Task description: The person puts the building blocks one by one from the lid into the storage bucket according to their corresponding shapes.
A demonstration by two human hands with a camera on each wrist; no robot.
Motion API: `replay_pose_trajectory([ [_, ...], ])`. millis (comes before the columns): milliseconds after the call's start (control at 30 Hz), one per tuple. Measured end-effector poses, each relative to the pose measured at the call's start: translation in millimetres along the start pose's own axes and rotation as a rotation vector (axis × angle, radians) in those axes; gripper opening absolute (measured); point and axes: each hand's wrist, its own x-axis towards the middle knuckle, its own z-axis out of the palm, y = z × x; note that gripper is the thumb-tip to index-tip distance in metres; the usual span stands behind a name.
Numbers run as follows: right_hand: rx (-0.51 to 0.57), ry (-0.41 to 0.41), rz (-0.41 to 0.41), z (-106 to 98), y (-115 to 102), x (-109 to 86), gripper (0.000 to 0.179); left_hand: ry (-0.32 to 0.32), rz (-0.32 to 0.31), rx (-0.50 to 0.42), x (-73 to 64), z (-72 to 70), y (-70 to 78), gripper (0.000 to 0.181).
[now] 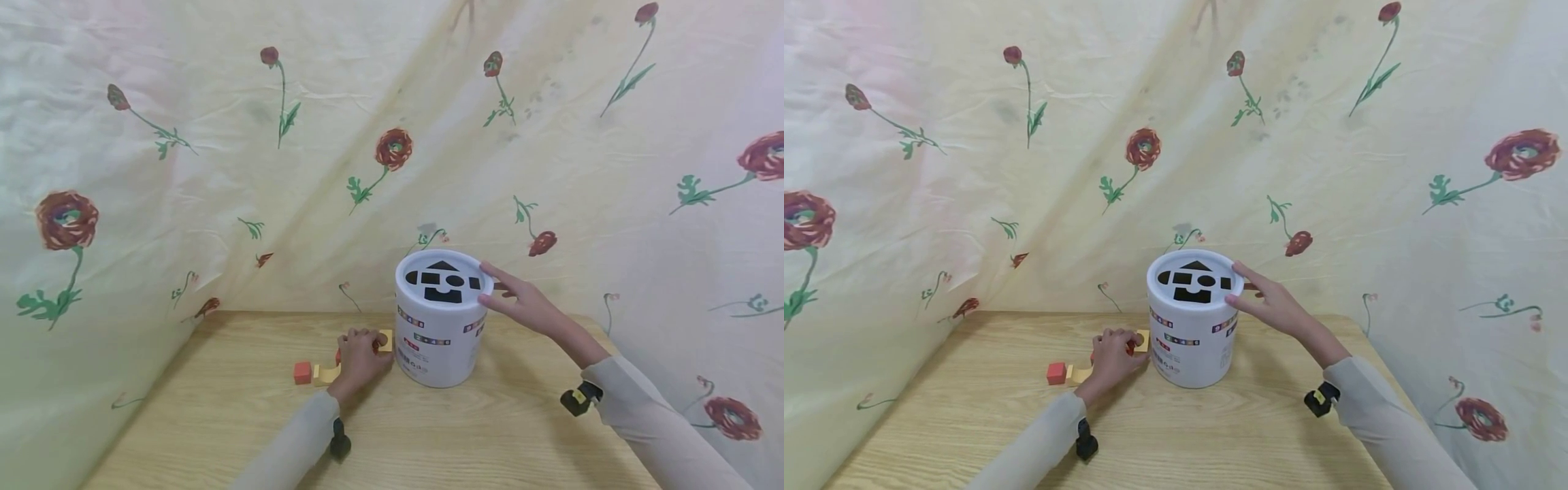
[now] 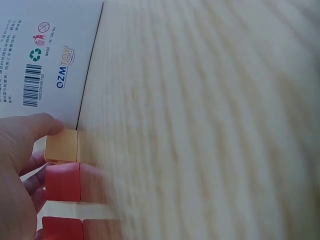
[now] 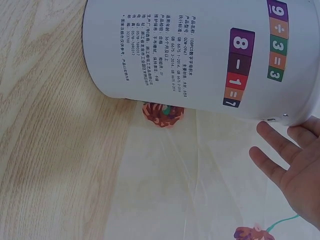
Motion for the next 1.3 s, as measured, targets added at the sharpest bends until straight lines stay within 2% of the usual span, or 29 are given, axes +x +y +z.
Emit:
replay_pose_trajectory([
  [400, -0.009, 0.002, -0.01, -0.1, -2.0, 0.9, 0.074, -0.024, -0.046, -0.046, 0.4, -4.1, -5.9, 0.024],
  [667, -0.011, 0.004, -0.011, 0.1, 0.2, 1.5, 0.073, -0.106, -0.11, -0.118, 4.3, -15.7, -11.0, 0.021],
  [867, -0.012, 0.002, -0.003, -0.4, 0.3, 1.0, 0.074, -0.183, -0.097, -0.172, 8.6, -30.6, -10.7, 0.024],
  [1000, -0.012, 0.001, 0.003, -0.5, 0.4, 1.2, 0.074, -0.227, -0.064, -0.168, 12.8, -40.7, -12.1, 0.021],
  [1300, -0.007, 0.001, -0.002, -0.5, 0.7, 1.5, 0.074, -0.264, 0.041, -0.165, 19.5, -67.2, -13.8, 0.018],
])
